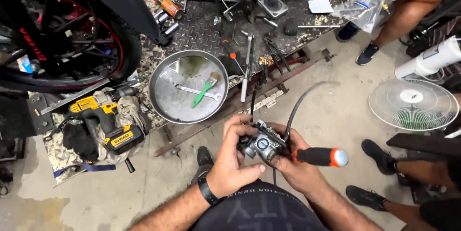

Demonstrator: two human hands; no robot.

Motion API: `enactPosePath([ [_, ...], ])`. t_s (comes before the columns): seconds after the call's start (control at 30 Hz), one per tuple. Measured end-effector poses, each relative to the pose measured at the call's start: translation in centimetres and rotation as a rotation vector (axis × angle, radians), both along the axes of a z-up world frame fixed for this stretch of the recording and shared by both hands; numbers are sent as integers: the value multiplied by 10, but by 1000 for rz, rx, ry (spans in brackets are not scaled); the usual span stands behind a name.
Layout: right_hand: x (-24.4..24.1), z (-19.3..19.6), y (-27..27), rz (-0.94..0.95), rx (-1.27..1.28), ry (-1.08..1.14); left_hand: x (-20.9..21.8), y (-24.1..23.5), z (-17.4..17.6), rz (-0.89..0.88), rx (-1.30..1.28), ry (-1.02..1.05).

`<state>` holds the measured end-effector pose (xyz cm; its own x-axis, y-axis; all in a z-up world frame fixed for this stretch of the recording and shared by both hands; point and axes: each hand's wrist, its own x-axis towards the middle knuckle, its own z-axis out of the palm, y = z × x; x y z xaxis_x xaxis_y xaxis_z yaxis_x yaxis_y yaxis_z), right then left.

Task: Servicing and reassembling a motorcycle carburetor at a repair station.

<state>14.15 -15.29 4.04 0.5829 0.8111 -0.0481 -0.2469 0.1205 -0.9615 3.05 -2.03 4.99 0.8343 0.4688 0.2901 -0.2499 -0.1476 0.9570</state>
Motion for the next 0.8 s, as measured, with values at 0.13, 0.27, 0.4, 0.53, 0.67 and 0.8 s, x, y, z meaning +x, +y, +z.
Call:
enactPosePath([
  [0.13,1,-15,-9,-32,54,102,-2,3,12,-115,-71,-3],
  [0.27,-1,-11,-13,-54,-38,-21,5,10,21,-121,47,140],
  [0.4,-2,-1,-17,-86,-98,-185,8,17,33,-160,173,215],
  [0.53,1,-2,-23,-57,-119,-353,11,20,45,-163,245,303],
  [0.67,5,0,-25,-89,-120,-605,17,21,56,-270,296,216],
  [0.8,6,15,-22,-87,-86,-604,21,15,65,-345,250,226],
])
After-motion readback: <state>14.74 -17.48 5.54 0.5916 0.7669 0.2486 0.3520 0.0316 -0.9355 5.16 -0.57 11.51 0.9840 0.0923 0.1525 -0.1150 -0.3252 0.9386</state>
